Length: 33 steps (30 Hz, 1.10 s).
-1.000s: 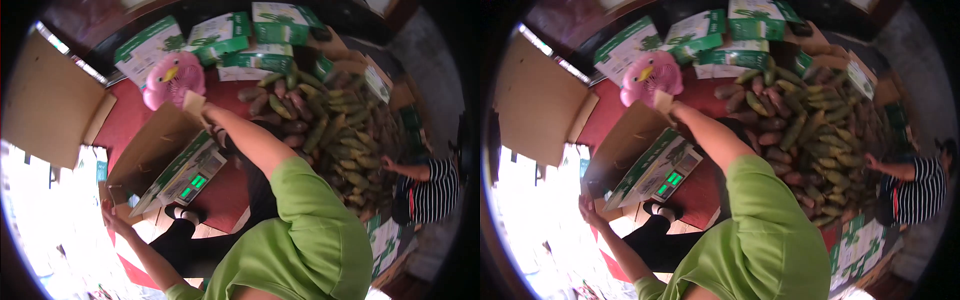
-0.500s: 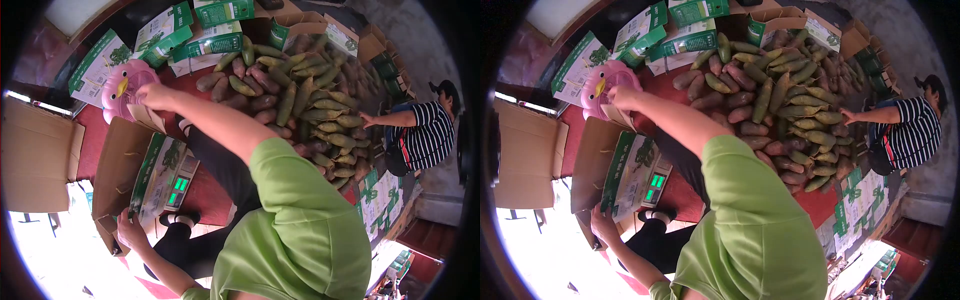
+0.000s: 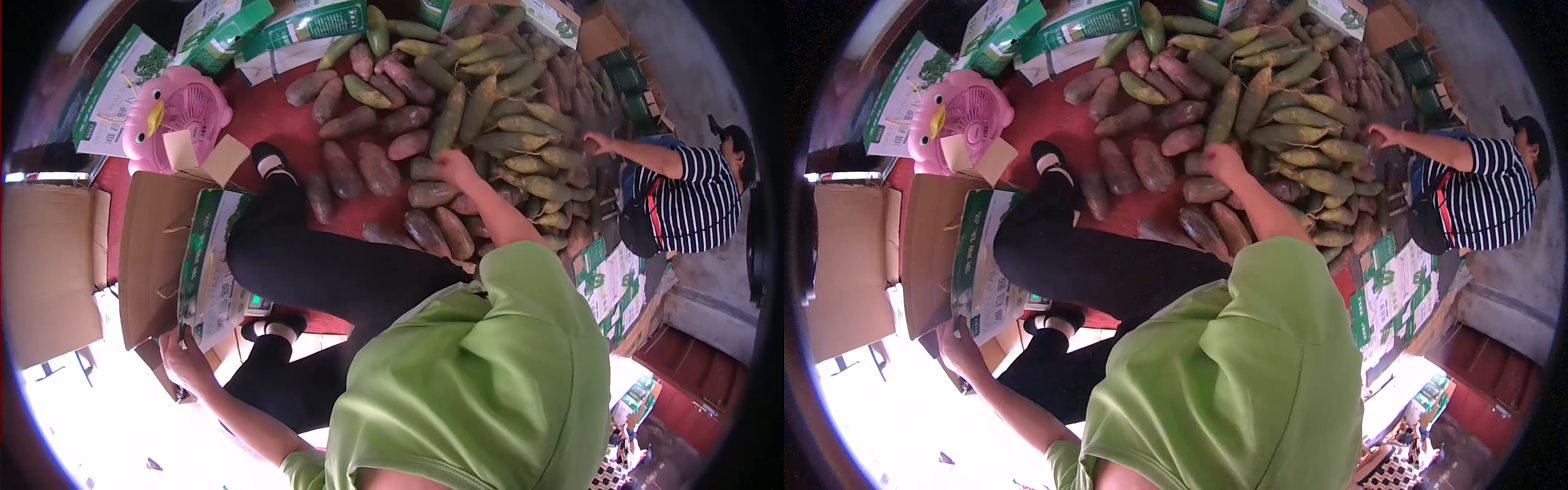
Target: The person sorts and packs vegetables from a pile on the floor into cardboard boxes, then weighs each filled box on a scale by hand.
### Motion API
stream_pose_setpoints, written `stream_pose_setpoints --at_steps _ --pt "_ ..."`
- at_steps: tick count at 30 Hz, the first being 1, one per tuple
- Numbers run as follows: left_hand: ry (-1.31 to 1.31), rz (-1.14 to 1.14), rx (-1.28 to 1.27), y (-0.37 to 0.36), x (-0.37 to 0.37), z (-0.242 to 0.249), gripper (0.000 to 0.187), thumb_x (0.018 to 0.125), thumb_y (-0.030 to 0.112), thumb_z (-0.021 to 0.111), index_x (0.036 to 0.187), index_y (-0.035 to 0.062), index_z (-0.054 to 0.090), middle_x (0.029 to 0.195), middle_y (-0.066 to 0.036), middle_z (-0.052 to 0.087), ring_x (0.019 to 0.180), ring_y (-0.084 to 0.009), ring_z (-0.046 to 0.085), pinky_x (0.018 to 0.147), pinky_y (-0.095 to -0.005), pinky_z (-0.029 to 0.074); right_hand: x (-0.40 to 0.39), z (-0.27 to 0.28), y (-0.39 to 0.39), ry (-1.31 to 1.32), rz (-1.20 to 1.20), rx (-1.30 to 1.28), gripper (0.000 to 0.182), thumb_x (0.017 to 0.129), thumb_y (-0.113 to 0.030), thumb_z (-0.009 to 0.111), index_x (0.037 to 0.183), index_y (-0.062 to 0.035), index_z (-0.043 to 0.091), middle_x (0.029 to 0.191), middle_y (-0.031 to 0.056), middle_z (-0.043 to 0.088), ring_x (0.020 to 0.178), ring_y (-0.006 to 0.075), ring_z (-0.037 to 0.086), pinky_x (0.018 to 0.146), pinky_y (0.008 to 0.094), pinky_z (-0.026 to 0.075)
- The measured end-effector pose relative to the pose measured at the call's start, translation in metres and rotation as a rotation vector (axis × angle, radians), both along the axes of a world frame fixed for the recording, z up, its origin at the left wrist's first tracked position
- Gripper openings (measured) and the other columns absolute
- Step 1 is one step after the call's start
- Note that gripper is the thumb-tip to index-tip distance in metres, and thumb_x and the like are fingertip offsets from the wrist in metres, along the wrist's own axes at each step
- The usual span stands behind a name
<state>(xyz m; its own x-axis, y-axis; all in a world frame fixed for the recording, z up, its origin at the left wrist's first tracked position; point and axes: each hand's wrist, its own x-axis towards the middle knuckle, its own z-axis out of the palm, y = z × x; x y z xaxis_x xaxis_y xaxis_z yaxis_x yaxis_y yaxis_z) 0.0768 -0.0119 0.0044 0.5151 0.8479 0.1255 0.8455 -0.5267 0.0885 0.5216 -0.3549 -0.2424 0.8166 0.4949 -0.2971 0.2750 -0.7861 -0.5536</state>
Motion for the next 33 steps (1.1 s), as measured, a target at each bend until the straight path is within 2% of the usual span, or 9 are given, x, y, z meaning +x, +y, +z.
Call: stream_pose_setpoints --at_steps 3,6,9,13,17,19,21,25,33 --pt "0.018 -0.008 0.050 -0.001 0.002 0.000 0.014 0.077 0.009 0.062 0.090 0.0046 0.064 0.085 -0.008 0.059 0.078 -0.0267 0.059 0.066 -0.0372 0.045 -0.036 -0.020 -0.056 0.072 -0.022 -0.128 0.024 0.073 -0.023 0.061 0.088 -0.0041 0.065 0.088 0.0192 0.063 0.084 0.0353 0.061 0.077 0.0402 0.047" --pt "0.014 -0.019 0.077 0.000 -0.001 -0.003 0.013 0.079 0.012 0.061 0.090 0.0053 0.065 0.087 -0.007 0.059 0.078 -0.0255 0.060 0.066 -0.0369 0.045 -0.056 -0.044 -0.082 -0.037 0.082 -0.175 0.019 0.070 -0.024 0.063 0.074 -0.0061 0.064 0.078 0.0179 0.062 0.076 0.0337 0.061 0.069 0.0401 0.048" --pt "0.048 0.052 0.066 -0.003 -0.004 -0.007 0.013 0.081 0.015 0.061 0.090 0.0061 0.065 0.087 -0.006 0.060 0.077 -0.0242 0.060 0.065 -0.0363 0.046 -0.065 -0.090 -0.093 -0.358 0.286 -0.335 0.026 0.072 -0.032 0.063 0.070 -0.0062 0.064 0.069 0.0191 0.059 0.072 0.0352 0.060 0.068 0.0412 0.047" --pt "0.020 0.051 0.101 -0.006 -0.006 -0.012 0.013 0.081 0.016 0.061 0.089 0.0066 0.065 0.086 -0.006 0.060 0.077 -0.0237 0.060 0.064 -0.0360 0.046 -0.055 -0.042 -0.073 -0.021 0.065 -0.253 0.024 0.071 -0.029 0.064 0.074 -0.0057 0.064 0.075 0.0169 0.061 0.072 0.0348 0.060 0.068 0.0421 0.048" --pt "-0.018 0.049 0.099 -0.011 -0.004 -0.013 0.011 0.080 0.014 0.062 0.087 0.0067 0.065 0.084 -0.006 0.059 0.077 -0.0239 0.059 0.065 -0.0360 0.046 -0.012 0.006 -0.070 -0.356 0.082 -0.451 0.017 0.070 -0.014 0.059 0.087 -0.0135 0.063 0.091 0.0090 0.061 0.085 0.0300 0.058 0.071 0.0424 0.050" --pt "-0.041 0.060 0.113 -0.011 -0.005 -0.016 0.010 0.079 0.013 0.062 0.087 0.0066 0.065 0.084 -0.006 0.059 0.077 -0.0241 0.059 0.065 -0.0362 0.046 0.010 0.022 -0.081 -0.608 0.063 -0.450 0.021 0.070 -0.007 0.056 0.089 -0.0134 0.061 0.086 0.0082 0.057 0.087 0.0282 0.057 0.071 0.0411 0.048" --pt "-0.039 0.045 0.146 -0.005 -0.010 -0.022 0.010 0.077 0.010 0.062 0.086 0.0065 0.064 0.083 -0.006 0.058 0.078 -0.0247 0.058 0.067 -0.0364 0.045 0.025 0.040 -0.090 -0.592 0.080 -0.646 0.025 0.072 -0.009 0.057 0.096 -0.0147 0.058 0.097 0.0048 0.054 0.098 0.0243 0.052 0.076 0.0414 0.045" --pt "-0.039 0.035 0.163 -0.010 -0.008 -0.019 0.011 0.076 0.008 0.062 0.086 0.0067 0.064 0.083 -0.006 0.058 0.079 -0.0249 0.057 0.068 -0.0366 0.045 0.045 0.045 -0.117 -0.510 0.216 -0.845 0.022 0.076 -0.013 0.056 0.098 -0.0150 0.056 0.098 0.0036 0.053 0.101 0.0219 0.050 0.077 0.0413 0.043" --pt "-0.078 0.084 0.173 -0.020 0.003 -0.017 0.010 0.074 0.005 0.061 0.083 0.0082 0.064 0.083 -0.005 0.057 0.080 -0.0261 0.056 0.068 -0.0383 0.044 0.059 0.036 -0.131 -0.582 0.304 -0.903 0.016 0.082 -0.018 0.050 0.094 -0.0157 0.060 0.100 0.0028 0.052 0.100 0.0210 0.049 0.078 0.0400 0.042"
